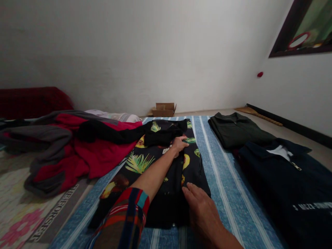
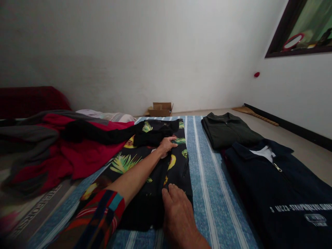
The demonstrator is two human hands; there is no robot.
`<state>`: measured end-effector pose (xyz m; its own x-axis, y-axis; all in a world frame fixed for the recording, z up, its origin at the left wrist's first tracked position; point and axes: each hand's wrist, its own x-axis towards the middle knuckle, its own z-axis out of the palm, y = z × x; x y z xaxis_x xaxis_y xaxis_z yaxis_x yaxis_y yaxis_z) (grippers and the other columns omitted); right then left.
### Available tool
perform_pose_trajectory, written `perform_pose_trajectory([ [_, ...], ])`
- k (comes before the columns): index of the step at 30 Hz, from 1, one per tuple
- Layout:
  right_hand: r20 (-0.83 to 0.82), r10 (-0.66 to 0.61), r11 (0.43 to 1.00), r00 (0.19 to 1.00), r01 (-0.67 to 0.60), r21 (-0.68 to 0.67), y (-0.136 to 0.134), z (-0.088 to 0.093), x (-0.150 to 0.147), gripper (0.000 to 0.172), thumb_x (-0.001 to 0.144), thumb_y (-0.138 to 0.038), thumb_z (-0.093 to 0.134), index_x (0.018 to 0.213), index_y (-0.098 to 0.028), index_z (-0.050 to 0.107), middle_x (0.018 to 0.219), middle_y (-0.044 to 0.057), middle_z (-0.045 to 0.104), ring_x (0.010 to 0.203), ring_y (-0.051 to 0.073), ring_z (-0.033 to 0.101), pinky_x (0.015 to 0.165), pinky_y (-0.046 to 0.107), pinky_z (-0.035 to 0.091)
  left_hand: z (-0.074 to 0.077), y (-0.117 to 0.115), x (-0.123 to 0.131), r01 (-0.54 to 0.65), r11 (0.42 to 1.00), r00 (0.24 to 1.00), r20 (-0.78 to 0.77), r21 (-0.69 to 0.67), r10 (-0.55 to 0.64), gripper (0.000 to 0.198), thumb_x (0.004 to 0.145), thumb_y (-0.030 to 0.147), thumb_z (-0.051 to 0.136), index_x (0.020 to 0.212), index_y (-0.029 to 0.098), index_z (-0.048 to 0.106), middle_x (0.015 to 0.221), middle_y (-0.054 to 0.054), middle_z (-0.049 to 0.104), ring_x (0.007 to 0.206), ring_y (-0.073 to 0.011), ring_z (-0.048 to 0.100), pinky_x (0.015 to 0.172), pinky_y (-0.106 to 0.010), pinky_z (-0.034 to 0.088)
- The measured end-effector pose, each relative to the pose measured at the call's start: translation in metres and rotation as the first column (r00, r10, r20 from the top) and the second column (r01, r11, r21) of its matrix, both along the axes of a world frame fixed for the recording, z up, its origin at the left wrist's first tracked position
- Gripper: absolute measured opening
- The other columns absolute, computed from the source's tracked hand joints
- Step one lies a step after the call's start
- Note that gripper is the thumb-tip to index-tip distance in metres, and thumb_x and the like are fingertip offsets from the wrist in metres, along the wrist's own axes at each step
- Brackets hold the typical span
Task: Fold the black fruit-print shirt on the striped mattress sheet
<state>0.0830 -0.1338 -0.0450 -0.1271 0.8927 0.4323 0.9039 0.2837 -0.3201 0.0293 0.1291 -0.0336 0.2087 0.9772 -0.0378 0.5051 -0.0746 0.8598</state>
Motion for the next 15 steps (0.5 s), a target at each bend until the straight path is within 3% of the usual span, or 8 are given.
perform_pose_trajectory([
  [6, 0.072, 0.062, 0.998, 0.995, -0.064, 0.025, -0.002, -0.005, 0.0, 0.047, 0.076, -0.007, 0.044, 0.118, -0.019, 0.061, 0.122, 0.01, 0.06, 0.111, 0.022, 0.055, 0.094, 0.035, 0.044, 0.001, -0.002, -0.004, -0.003, 1.0, 0.996, -0.089, -0.004, 0.003, 0.041, 0.067, 0.012, 0.069, 0.108, 0.015, 0.067, 0.068, 0.001, 0.066, 0.056, -0.012, 0.059, 0.052, -0.022, 0.047],
  [11, 0.194, 0.111, 0.988, 0.975, -0.13, 0.085, -0.004, -0.028, 0.005, 0.05, 0.075, -0.008, 0.046, 0.124, -0.016, 0.055, 0.126, 0.013, 0.056, 0.117, 0.025, 0.05, 0.097, 0.038, 0.041, -0.001, -0.013, -0.005, -0.003, 0.994, 0.979, -0.202, 0.108, 0.025, 0.04, 0.064, 0.009, 0.069, 0.102, 0.019, 0.07, 0.087, -0.001, 0.07, 0.082, -0.0183, 0.064, 0.076, -0.026, 0.049],
  [15, 0.264, 0.121, 0.961, 0.957, -0.18, 0.209, -0.004, -0.043, 0.008, 0.053, 0.075, -0.006, 0.044, 0.127, -0.016, 0.051, 0.127, 0.014, 0.055, 0.117, 0.026, 0.05, 0.094, 0.039, 0.043, -0.005, -0.033, -0.003, -0.008, 0.978, 0.956, -0.284, 0.208, 0.069, 0.039, 0.072, 0.009, 0.06, 0.11, 0.018, 0.066, 0.106, -0.006, 0.068, 0.1, -0.0206, 0.06, 0.091, -0.029, 0.044],
])
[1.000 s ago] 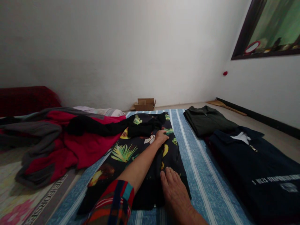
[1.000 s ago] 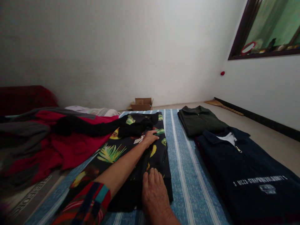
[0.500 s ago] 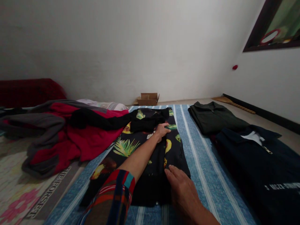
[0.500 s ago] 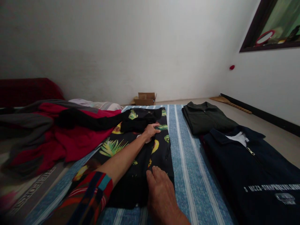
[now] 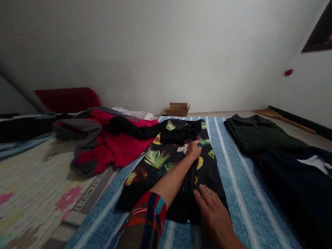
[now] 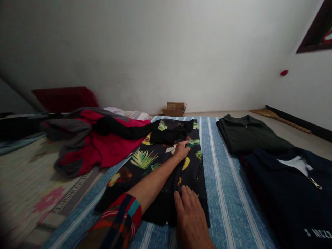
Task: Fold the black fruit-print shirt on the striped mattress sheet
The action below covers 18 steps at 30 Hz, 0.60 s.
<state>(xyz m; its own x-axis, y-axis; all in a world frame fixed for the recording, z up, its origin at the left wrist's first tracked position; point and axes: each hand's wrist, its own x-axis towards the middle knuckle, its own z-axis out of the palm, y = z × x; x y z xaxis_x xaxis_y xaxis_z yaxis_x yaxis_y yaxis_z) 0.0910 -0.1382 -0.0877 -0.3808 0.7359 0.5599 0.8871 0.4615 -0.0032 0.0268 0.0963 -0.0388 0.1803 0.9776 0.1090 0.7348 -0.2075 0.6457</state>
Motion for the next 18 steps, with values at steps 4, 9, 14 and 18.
perform_pose_trajectory([
  [4, -0.011, -0.04, 0.992, 0.999, 0.041, 0.118, -0.003, -0.006, -0.006, 0.053, 0.073, -0.002, 0.04, 0.123, -0.014, 0.051, 0.128, 0.017, 0.052, 0.123, 0.029, 0.043, 0.095, 0.045, 0.042, -0.005, -0.029, -0.001, 0.015, 0.998, 0.996, -0.09, 0.062, -0.01, 0.04, 0.074, 0.011, 0.056, 0.113, 0.014, 0.061, 0.11, -0.012, 0.063, 0.104, -0.0225, 0.057, 0.093, -0.031, 0.043],
  [9, 0.023, 0.032, 0.984, 0.999, -0.036, 0.172, -0.002, -0.012, -0.003, 0.051, 0.074, -0.002, 0.041, 0.123, -0.013, 0.051, 0.13, 0.02, 0.049, 0.127, 0.031, 0.038, 0.094, 0.045, 0.043, 0.003, -0.069, -0.018, 0.109, 0.985, 0.98, -0.178, 0.133, -0.085, 0.03, 0.078, 0.018, 0.052, 0.107, 0.018, 0.06, 0.122, -0.011, 0.056, 0.114, -0.0227, 0.051, 0.099, -0.032, 0.038],
  [14, 0.069, 0.016, 0.981, 0.997, -0.029, 0.193, 0.001, -0.017, 0.002, 0.047, 0.077, -0.004, 0.041, 0.121, -0.015, 0.052, 0.129, 0.019, 0.05, 0.126, 0.031, 0.04, 0.093, 0.044, 0.044, 0.007, -0.094, -0.05, 0.005, 0.995, 0.937, -0.348, 0.104, 0.032, 0.053, 0.082, 0.036, 0.05, 0.127, 0.009, 0.045, 0.144, -0.019, 0.033, 0.135, -0.031, 0.025, 0.111, -0.044, 0.019],
  [18, 0.053, 0.038, 0.963, 0.998, -0.051, 0.265, 0.001, -0.015, -0.001, 0.044, 0.079, -0.004, 0.038, 0.118, -0.015, 0.053, 0.126, 0.019, 0.051, 0.124, 0.03, 0.042, 0.089, 0.043, 0.046, -0.003, -0.097, -0.067, -0.028, 0.994, 0.886, -0.463, -0.101, -0.022, 0.07, 0.086, 0.049, 0.037, 0.14, 0.005, 0.029, 0.151, -0.018, 0.02, 0.14, -0.0286, 0.011, 0.112, -0.045, 0.013],
])
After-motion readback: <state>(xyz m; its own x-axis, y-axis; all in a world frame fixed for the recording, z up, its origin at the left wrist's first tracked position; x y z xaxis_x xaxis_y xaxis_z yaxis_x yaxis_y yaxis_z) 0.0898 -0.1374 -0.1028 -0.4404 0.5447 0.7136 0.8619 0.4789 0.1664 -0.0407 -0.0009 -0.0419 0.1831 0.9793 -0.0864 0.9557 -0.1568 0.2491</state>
